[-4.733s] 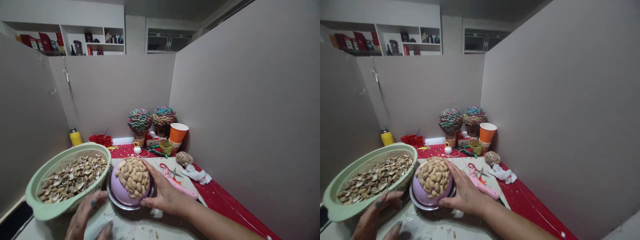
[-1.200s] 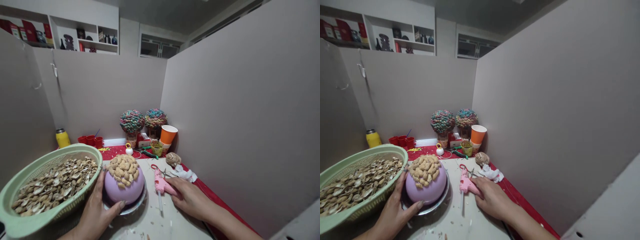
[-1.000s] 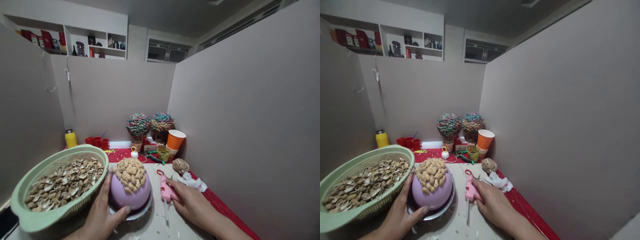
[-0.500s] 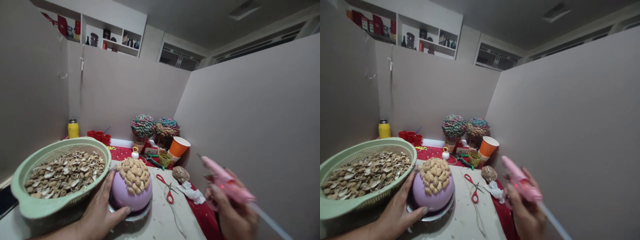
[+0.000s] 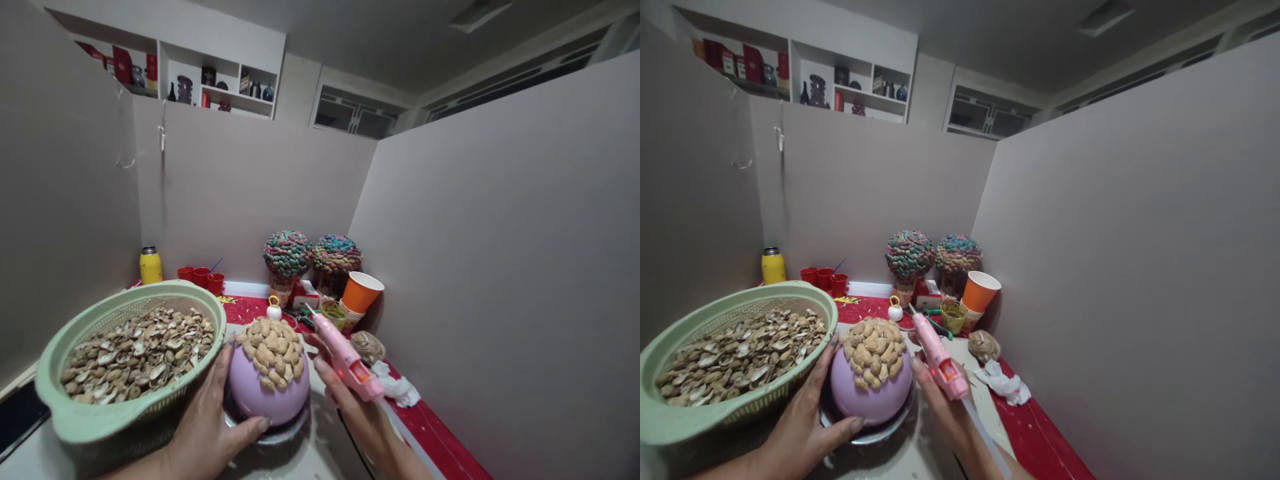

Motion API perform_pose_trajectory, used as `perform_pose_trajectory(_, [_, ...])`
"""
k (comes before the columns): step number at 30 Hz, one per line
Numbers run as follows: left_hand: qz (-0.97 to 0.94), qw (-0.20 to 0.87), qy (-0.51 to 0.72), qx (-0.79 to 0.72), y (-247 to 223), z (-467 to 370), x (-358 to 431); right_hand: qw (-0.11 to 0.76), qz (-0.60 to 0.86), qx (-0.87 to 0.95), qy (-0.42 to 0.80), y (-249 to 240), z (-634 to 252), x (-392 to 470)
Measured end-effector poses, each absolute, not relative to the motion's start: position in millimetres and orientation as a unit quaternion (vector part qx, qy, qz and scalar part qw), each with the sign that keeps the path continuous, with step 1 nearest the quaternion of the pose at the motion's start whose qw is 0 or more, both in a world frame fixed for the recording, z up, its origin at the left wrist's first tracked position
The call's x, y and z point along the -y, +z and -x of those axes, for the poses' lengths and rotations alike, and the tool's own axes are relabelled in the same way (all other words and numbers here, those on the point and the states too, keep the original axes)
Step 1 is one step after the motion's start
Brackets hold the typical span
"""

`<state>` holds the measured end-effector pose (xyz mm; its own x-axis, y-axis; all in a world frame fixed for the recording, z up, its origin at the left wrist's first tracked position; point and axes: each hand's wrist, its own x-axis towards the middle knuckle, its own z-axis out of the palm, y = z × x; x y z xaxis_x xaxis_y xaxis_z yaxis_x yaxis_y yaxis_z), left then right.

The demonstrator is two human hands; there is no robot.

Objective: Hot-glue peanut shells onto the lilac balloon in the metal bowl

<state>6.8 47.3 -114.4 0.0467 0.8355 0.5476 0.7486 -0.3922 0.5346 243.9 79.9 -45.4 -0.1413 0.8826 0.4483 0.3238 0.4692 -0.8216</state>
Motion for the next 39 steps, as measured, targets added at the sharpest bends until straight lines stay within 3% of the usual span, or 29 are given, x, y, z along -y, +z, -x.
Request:
perform_pose_trajectory(4, [-0.746, 0.036, 0.405, -0.528, -112.3, -5.0, -46.9, 0.485, 0.420, 0.671, 0.371, -40.9, -232.1, -75.0])
perform_pose_trajectory(12, [-0.773, 0.003, 0.344, -0.533, -98.1, 5.0, -34.7, 0.507, 0.377, 0.673, 0.385, -68.1, -241.3, -88.6])
perform_pose_trajectory(19, [-0.775, 0.029, 0.341, -0.531, -77.7, 21.3, 1.3, 0.508, 0.424, 0.645, 0.383, -88.4, -241.7, -91.8])
perform_pose_trajectory(25, [-0.670, 0.148, 0.472, -0.554, -27.8, 30.3, 32.3, 0.527, 0.435, 0.636, 0.359, -73.7, -238.9, -86.0])
perform_pose_trajectory(31, [-0.546, 0.055, 0.591, -0.591, 48.8, 57.9, 30.1, 0.537, 0.438, 0.630, 0.349, -67.7, -236.6, -86.3])
perform_pose_trajectory(34, [-0.586, 0.063, 0.542, -0.600, 56.7, 83.1, 2.6, 0.535, 0.443, 0.618, 0.367, -69.6, -236.8, -87.4])
perform_pose_trajectory(39, [-0.645, 0.126, 0.385, -0.648, 29.5, 118.3, -46.0, 0.527, 0.484, 0.580, 0.390, -72.2, -237.5, -87.9])
